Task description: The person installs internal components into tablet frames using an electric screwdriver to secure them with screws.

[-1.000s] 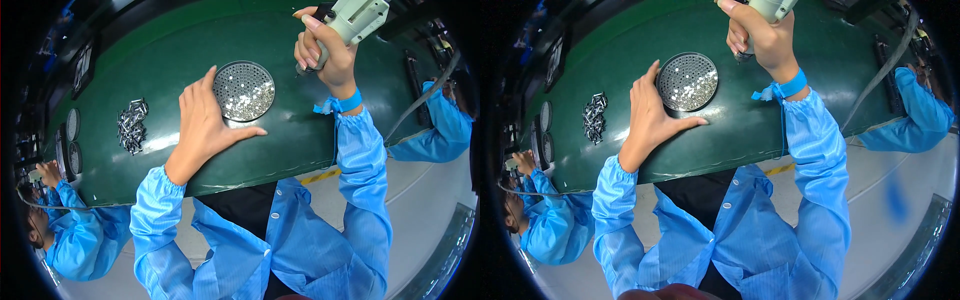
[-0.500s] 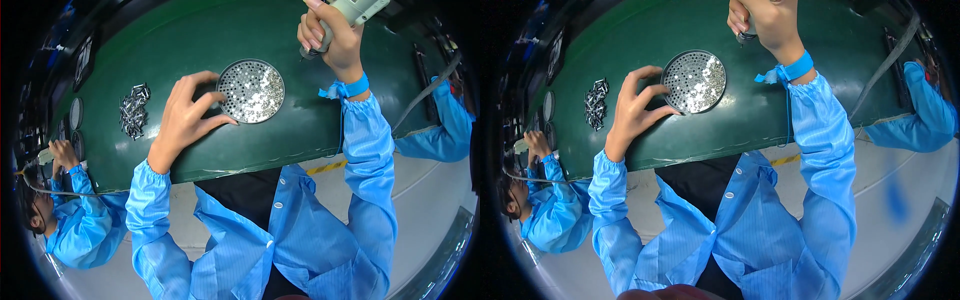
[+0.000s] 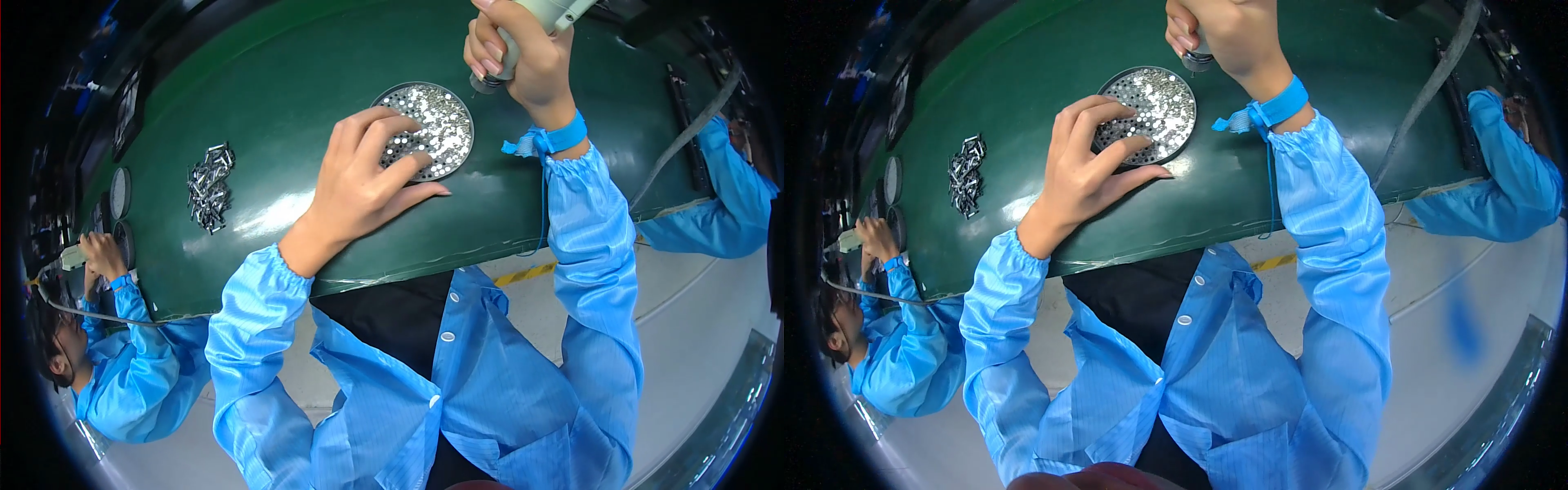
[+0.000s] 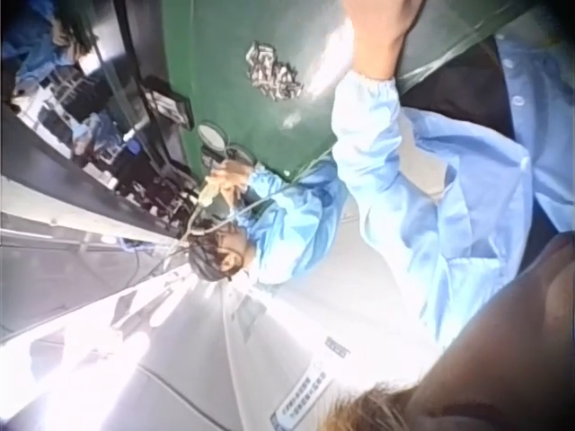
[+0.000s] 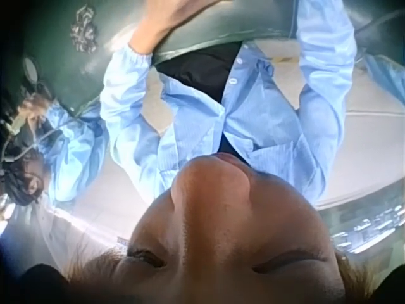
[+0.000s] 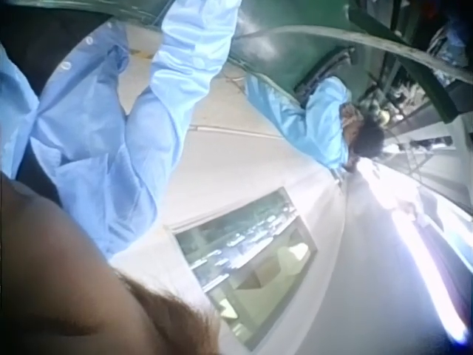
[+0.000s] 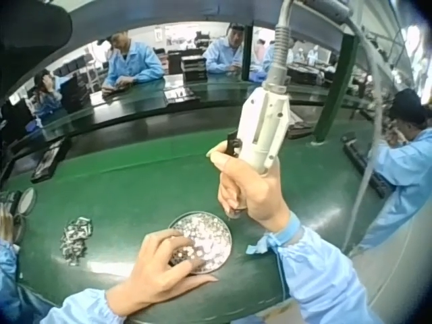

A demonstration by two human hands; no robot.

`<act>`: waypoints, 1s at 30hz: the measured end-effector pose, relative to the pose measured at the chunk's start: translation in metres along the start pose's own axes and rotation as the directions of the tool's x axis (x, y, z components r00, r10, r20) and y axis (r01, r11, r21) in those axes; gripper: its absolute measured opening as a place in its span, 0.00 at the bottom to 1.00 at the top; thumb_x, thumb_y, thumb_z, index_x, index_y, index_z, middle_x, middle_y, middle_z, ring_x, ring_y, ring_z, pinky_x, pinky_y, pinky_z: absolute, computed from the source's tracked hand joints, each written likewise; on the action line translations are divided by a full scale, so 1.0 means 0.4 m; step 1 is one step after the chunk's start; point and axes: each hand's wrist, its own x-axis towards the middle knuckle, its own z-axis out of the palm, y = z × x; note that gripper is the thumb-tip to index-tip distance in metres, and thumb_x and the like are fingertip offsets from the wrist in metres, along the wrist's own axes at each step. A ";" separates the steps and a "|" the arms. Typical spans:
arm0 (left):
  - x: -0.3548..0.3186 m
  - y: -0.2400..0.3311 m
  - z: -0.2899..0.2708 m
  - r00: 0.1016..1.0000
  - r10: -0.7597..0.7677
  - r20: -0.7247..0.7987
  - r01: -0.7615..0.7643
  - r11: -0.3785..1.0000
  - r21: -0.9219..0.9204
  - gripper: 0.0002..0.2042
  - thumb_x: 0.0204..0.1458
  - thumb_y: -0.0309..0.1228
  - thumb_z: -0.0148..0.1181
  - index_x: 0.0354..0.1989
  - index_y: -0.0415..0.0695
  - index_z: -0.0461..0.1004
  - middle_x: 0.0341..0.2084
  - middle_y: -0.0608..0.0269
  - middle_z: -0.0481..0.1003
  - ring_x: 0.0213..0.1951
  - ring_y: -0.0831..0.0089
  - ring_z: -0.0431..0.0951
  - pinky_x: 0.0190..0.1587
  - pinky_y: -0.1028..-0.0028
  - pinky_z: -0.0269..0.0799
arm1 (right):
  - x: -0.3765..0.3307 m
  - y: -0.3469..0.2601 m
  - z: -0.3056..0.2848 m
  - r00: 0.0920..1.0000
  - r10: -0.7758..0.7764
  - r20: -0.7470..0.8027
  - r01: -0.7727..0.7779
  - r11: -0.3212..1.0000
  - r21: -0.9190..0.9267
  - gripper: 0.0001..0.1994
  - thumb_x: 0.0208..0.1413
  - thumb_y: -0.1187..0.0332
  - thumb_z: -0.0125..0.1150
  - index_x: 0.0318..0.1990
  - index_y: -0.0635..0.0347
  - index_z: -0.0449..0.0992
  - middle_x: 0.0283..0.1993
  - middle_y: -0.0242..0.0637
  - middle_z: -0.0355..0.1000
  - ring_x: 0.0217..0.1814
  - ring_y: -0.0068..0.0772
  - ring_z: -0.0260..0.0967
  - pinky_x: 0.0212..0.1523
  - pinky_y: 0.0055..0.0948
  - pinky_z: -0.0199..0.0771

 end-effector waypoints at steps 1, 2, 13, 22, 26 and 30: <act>0.002 -0.002 -0.004 1.000 0.004 -0.002 -0.004 1.000 -0.005 0.19 0.30 0.40 0.79 0.30 0.47 0.80 0.43 0.60 0.75 0.49 0.56 0.73 0.48 0.62 0.71 | 0.000 0.000 -0.002 1.000 -0.010 -0.006 0.010 1.000 0.002 0.07 0.60 0.71 0.61 0.41 0.65 0.74 0.14 0.29 0.61 0.09 0.21 0.57 0.10 0.24 0.60; 0.004 -0.003 -0.010 1.000 -0.005 0.028 0.005 1.000 0.007 0.20 0.30 0.40 0.79 0.33 0.47 0.81 0.44 0.60 0.76 0.50 0.56 0.73 0.49 0.61 0.71 | 0.004 -0.002 -0.004 1.000 -0.014 0.002 0.014 1.000 -0.004 0.06 0.60 0.72 0.61 0.41 0.65 0.74 0.14 0.29 0.61 0.09 0.20 0.57 0.10 0.24 0.60; -0.002 -0.022 -0.003 0.993 0.071 0.099 -0.075 0.997 0.032 0.19 0.39 0.42 0.75 0.38 0.47 0.82 0.47 0.61 0.75 0.52 0.54 0.73 0.48 0.61 0.71 | -0.001 0.007 0.007 0.999 -0.020 0.031 0.020 1.000 0.002 0.06 0.61 0.72 0.60 0.41 0.66 0.73 0.15 0.28 0.61 0.10 0.20 0.57 0.10 0.23 0.59; 0.009 -0.042 -0.031 0.989 0.042 0.138 -0.046 0.999 0.027 0.28 0.37 0.45 0.76 0.47 0.47 0.80 0.51 0.56 0.73 0.53 0.52 0.72 0.51 0.59 0.72 | -0.002 0.009 0.003 0.999 -0.032 0.040 0.032 1.000 -0.001 0.07 0.60 0.72 0.61 0.41 0.66 0.74 0.15 0.29 0.62 0.10 0.20 0.57 0.11 0.23 0.59; -0.018 -0.091 -0.048 0.960 -0.174 0.219 0.194 0.978 -0.076 0.42 0.33 0.47 0.78 0.61 0.44 0.70 0.60 0.46 0.65 0.56 0.47 0.72 0.55 0.57 0.72 | 0.001 0.007 0.009 0.999 -0.035 0.034 0.035 0.999 -0.003 0.07 0.60 0.72 0.61 0.41 0.67 0.74 0.15 0.29 0.62 0.10 0.20 0.58 0.11 0.23 0.59; -0.010 -0.092 -0.027 0.950 -0.177 0.258 0.228 0.957 -0.180 0.41 0.36 0.44 0.77 0.61 0.41 0.68 0.60 0.44 0.65 0.55 0.46 0.74 0.54 0.58 0.75 | 0.002 0.009 0.012 0.999 -0.024 0.037 0.024 1.000 -0.008 0.07 0.60 0.72 0.61 0.41 0.66 0.74 0.15 0.29 0.62 0.10 0.20 0.58 0.12 0.23 0.60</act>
